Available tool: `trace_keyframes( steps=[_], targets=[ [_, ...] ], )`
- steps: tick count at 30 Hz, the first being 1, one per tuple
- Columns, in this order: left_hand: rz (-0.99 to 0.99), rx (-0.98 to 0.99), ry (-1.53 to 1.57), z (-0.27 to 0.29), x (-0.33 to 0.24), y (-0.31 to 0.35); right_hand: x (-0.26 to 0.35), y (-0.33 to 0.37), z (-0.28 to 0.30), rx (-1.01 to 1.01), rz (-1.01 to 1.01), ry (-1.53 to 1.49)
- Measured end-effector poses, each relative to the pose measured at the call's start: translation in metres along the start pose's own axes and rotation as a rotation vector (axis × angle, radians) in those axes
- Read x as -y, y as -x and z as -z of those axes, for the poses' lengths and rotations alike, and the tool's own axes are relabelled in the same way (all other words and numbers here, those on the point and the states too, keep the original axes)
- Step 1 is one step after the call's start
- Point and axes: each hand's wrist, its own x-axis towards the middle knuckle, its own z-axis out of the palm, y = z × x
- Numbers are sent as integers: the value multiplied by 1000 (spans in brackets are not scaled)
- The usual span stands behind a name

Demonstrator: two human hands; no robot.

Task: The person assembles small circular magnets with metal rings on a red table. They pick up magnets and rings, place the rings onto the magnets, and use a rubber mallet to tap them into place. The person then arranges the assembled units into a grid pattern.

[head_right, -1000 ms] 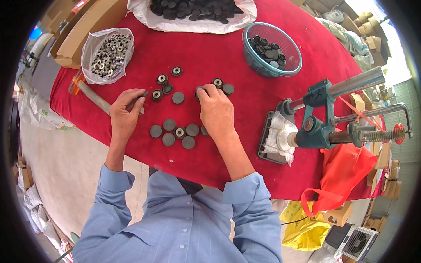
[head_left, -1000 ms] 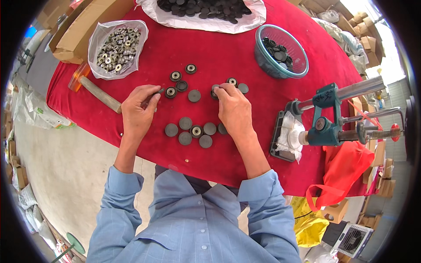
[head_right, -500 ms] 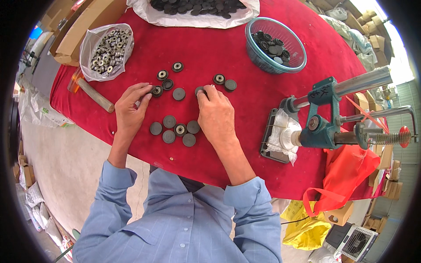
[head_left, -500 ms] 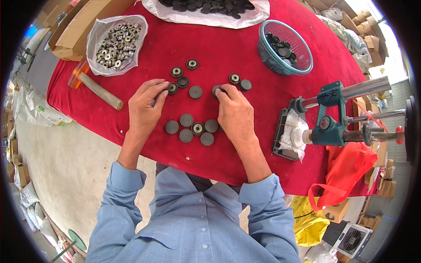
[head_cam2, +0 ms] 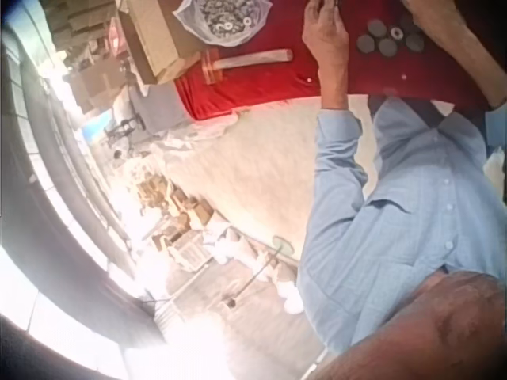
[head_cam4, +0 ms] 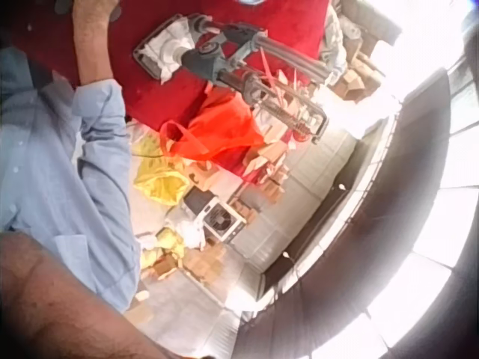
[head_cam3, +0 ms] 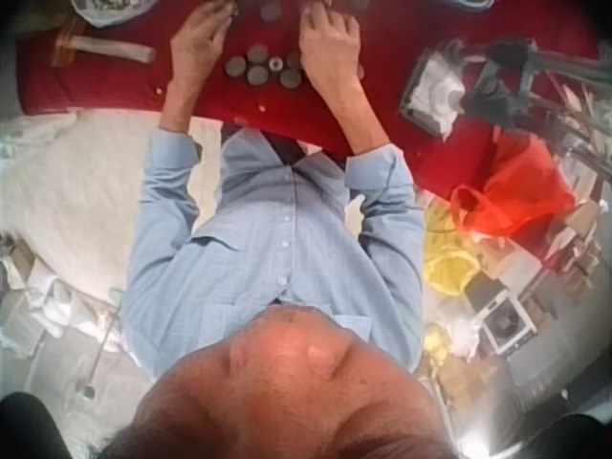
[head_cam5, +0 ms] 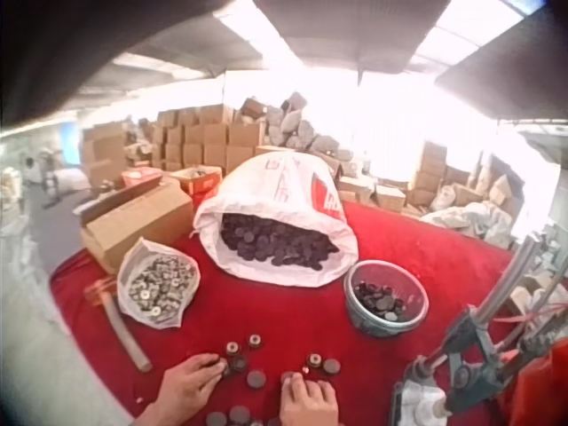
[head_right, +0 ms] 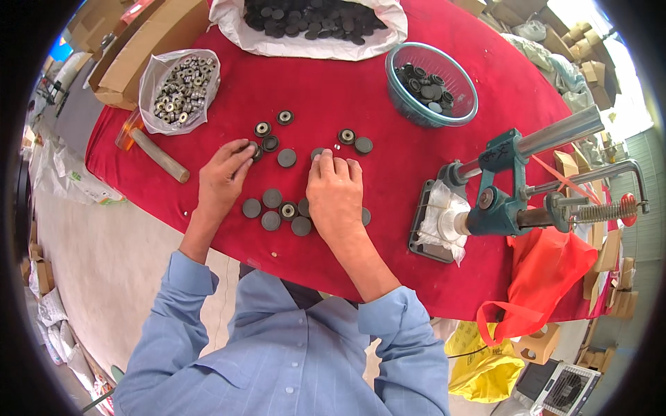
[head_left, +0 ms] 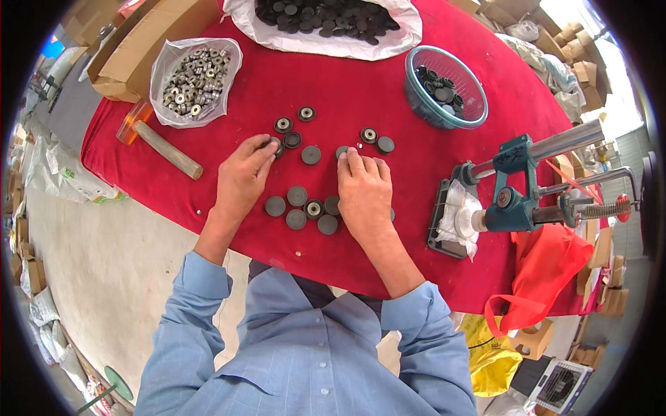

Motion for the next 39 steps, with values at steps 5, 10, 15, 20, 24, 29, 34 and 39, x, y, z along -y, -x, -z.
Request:
trace_keyframes(
  steps=[5,10,15,20,24,29,34,39],
  targets=[
    [-104,10,-64,-3,-2,3,-7,-18,5,9,-81,-184],
    [-243,24,-169,-1,1,5,11,-59,7,9,-219,-462],
    [-278,47,-250,5,-3,2,37,-85,-25,116,-148,-391],
    [-221,41,-175,0,-3,4,32,-85,-42,123,-200,-605],
    [-189,15,-109,0,-2,6,22,-70,-14,94,-199,-736],
    [-179,-3,-102,0,1,10,19,-13,39,43,-192,-786],
    [-143,36,-98,1,-3,7,31,23,41,-26,-119,-669],
    [-114,60,-79,2,-3,9,40,30,41,5,-3,-516]
  ],
)
